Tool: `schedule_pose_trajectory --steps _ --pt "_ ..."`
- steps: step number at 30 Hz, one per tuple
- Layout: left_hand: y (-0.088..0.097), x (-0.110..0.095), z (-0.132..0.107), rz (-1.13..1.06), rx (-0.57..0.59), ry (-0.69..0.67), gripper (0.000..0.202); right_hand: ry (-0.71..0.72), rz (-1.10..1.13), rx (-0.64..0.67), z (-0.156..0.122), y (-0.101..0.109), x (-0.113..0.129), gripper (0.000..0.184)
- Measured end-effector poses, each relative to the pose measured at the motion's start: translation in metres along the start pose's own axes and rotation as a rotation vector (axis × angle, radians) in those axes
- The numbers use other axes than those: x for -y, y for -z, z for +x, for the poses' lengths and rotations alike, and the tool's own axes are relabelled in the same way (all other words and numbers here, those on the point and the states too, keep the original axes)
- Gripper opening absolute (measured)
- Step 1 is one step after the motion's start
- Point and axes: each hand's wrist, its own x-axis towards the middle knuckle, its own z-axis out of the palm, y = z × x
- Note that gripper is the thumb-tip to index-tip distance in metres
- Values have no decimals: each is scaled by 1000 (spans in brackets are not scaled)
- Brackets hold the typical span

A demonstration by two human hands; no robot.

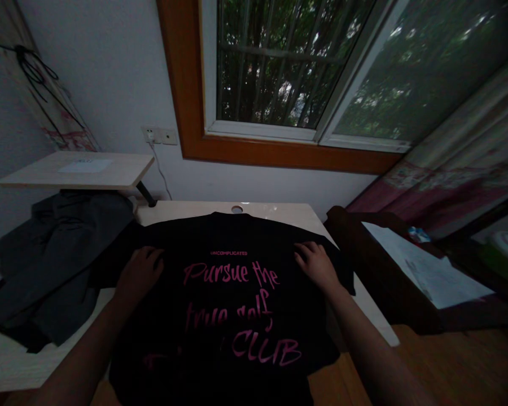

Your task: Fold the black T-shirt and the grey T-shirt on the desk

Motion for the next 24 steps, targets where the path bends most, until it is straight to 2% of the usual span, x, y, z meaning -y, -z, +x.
schedule_pose_trajectory --steps 5,7,11,19,24 --pt "0 -7 -10 33 -12 -17 44 -28 -103 -4 2 1 19 36" --pt "0 -8 -8 49 -19 -21 43 -55 -105 -8 6 1 22 33" --pt "-1 -5 4 103 -19 24 40 -196 -123 44 18 2 27 28" --pt "5 -6 32 94 164 143 26 -298 -134 187 44 8 31 20" --pt "6 -13 36 118 157 158 23 -268 -159 131 47 4 33 18"
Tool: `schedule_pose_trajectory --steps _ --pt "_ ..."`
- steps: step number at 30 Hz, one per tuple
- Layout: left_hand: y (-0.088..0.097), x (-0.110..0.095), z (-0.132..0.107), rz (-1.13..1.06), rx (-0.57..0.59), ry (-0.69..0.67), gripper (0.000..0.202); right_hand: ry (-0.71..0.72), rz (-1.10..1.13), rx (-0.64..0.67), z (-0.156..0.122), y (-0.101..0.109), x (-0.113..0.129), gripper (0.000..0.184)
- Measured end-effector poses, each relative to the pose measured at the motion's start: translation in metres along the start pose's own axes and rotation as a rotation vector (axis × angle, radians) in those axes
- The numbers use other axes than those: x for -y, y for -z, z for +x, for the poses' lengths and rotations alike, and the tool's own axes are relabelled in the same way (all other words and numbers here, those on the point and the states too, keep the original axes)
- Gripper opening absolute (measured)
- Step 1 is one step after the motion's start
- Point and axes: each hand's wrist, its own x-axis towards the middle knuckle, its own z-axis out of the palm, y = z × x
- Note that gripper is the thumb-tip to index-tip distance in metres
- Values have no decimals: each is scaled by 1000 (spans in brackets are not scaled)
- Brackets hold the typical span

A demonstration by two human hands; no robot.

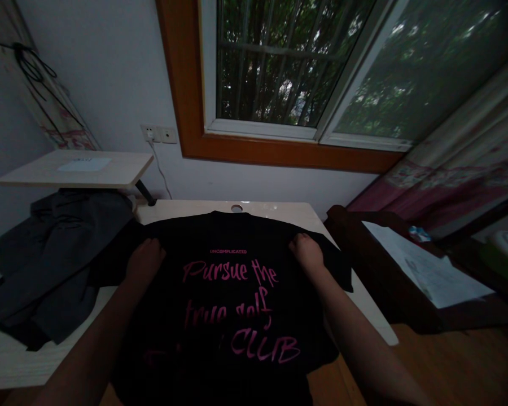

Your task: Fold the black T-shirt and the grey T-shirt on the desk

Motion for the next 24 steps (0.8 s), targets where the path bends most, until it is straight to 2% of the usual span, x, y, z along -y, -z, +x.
schedule_pose_trajectory --steps 3,9,16,24 --pt "-5 0 1 -7 -52 17 24 23 12 -68 0 -5 0 19" --pt "-20 -1 15 8 -182 12 25 32 61 -120 11 -18 1 19" --pt "-27 0 41 45 -222 -95 29 31 104 -118 39 -27 2 19" --pt "-40 8 74 -64 -259 -43 25 64 112 -88 67 -31 6 23"
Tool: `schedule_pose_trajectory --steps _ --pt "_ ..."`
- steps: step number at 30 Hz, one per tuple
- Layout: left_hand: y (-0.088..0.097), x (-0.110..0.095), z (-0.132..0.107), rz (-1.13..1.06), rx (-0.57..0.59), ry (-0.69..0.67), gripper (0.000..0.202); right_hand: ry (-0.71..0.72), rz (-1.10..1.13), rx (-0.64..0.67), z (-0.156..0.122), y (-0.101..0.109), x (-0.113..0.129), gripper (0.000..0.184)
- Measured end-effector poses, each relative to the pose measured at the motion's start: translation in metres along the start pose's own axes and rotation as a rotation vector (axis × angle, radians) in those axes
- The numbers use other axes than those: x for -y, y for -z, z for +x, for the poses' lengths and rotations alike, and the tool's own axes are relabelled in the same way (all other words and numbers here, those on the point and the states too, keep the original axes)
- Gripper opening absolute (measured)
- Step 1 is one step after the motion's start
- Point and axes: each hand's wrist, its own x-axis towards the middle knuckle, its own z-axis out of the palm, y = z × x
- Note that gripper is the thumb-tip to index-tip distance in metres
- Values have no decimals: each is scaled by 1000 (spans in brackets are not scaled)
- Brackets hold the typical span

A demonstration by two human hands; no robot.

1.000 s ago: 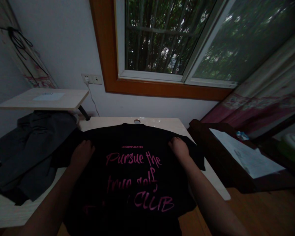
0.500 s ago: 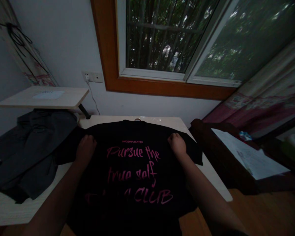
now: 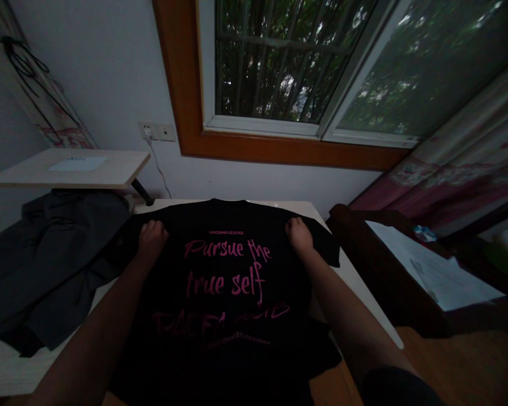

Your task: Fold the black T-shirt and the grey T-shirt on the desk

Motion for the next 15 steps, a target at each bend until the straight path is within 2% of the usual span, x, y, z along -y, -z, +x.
schedule_pose_trajectory --steps 8,15 --pt "-4 4 16 -16 13 -3 19 10 -1 3 17 -6 2 24" --pt "1 1 12 -2 3 -37 23 -5 -7 -5 17 -7 4 28"
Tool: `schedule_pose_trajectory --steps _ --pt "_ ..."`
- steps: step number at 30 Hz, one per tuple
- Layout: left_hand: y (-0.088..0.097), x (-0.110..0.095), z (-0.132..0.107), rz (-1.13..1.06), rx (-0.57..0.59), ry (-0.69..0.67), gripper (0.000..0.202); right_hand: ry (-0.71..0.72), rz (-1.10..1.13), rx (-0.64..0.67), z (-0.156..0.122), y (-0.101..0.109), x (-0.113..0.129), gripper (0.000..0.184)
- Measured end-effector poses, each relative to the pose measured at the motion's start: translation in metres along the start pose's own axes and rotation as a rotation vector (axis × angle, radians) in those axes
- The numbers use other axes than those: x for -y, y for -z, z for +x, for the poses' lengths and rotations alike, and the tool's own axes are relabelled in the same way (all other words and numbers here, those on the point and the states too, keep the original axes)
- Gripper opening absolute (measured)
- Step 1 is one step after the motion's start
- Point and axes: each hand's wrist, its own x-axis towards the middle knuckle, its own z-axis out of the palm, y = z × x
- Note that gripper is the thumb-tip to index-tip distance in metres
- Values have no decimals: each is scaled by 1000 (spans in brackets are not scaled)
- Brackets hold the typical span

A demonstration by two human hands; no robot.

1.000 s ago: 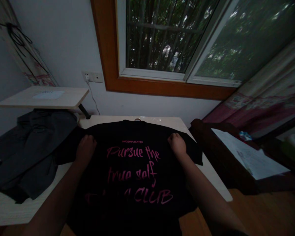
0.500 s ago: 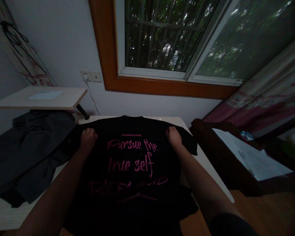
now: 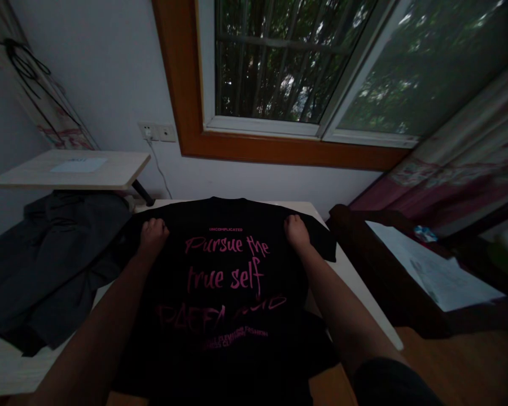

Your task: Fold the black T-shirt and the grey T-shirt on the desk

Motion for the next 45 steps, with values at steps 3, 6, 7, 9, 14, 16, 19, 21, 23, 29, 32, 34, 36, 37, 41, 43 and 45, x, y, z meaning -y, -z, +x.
schedule_pose_trajectory --steps 3,6,7,9,14,16,19,21,23,29,32,34,36,37,41,43,45 --pt "9 -9 -13 -4 -22 -47 30 7 -7 -18 -13 4 3 31" --pt "24 -19 -37 21 -76 -70 39 31 -40 -55 -37 12 8 36" --pt "31 -23 -47 36 -87 -62 40 44 -60 -70 -47 15 9 37" --pt "43 -27 -68 70 -64 -35 38 68 -105 -99 -68 23 10 37" --pt "61 -25 -113 124 20 -4 38 49 -197 -85 -113 40 -1 31" --pt "62 -22 -123 94 11 -13 40 34 -206 -68 -122 42 -8 30" --pt "58 -19 -129 26 -10 -56 42 42 -188 -76 -127 39 -16 29" --pt "54 -18 -128 -9 -23 -92 42 60 -176 -83 -124 35 -18 28" --pt "50 -16 -125 -29 -29 -128 43 85 -176 -79 -119 32 -18 27" --pt "39 -11 -115 -45 -17 -144 44 166 -206 -73 -103 24 -15 23" --pt "34 -9 -107 -61 -1 -133 44 158 -195 -83 -93 20 -17 21" --pt "30 -7 -100 -76 20 -128 45 167 -194 -83 -85 18 -17 22" --pt "26 -6 -92 -76 38 -117 45 176 -192 -76 -77 16 -17 23" --pt "24 -6 -88 -73 43 -111 45 176 -189 -75 -73 15 -17 23" --pt "21 -6 -73 -67 45 -107 46 179 -170 -74 -57 13 -16 25" --pt "20 -6 -66 -69 34 -127 47 180 -161 -71 -50 12 -16 25" --pt "19 -5 -58 -71 21 -151 47 176 -151 -65 -41 11 -17 26"
